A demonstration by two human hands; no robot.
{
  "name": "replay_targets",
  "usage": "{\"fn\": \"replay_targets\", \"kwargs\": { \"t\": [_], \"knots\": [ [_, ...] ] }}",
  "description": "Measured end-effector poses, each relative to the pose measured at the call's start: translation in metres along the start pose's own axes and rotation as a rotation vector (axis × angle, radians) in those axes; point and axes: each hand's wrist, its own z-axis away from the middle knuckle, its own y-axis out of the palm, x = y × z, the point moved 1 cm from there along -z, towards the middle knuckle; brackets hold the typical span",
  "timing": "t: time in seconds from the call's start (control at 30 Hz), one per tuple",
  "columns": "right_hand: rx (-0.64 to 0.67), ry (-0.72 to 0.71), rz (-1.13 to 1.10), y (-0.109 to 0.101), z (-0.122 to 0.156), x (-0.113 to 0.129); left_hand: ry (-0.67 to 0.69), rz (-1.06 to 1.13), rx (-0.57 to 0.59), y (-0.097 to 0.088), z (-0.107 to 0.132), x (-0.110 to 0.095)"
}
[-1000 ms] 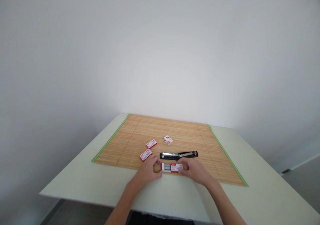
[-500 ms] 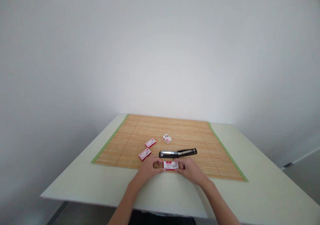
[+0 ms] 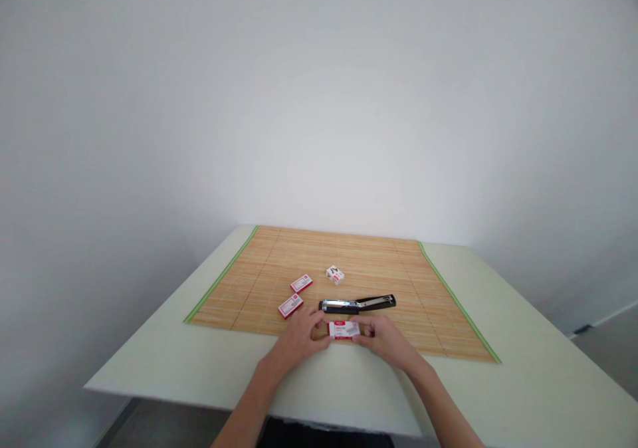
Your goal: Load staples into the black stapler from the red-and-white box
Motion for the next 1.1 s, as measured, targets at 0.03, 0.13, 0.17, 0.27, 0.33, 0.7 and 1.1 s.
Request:
{"fn": "replay_targets", "kwargs": {
  "t": [0.03,0.13,0.17,0.27,0.33,0.7,1.1],
  "knots": [
    [0.001,-0.01,0.001,-0.001,0.0,0.001,0.002,0.01,0.004,0.0,0.0,0.0],
    [0.001,-0.028,0.019,-0.002,-0.001,0.005,-0.008,0.055,0.026,0.0,0.001,0.002],
    [0.003,-0.023,0.023,-0.002,-0.001,0.006,-0.012,0.07,0.03,0.0,0.001,0.003],
    [0.01,0.007,0.025,-0.003,-0.002,0.008,-0.018,0.09,0.019,0.002,0.002,0.006],
    [0.014,0.023,0.022,-0.003,-0.002,0.01,-0.024,0.092,0.01,0.004,0.001,0.008],
    [0.056,-0.044,0.028,0.002,-0.006,0.012,-0.063,0.074,0.012,0.013,-0.005,0.016],
    [-0.696,0.159,-0.082,-0.04,0.015,-0.034,-0.141,0.003,-0.112,0.014,0.002,0.011]
  ]
}}
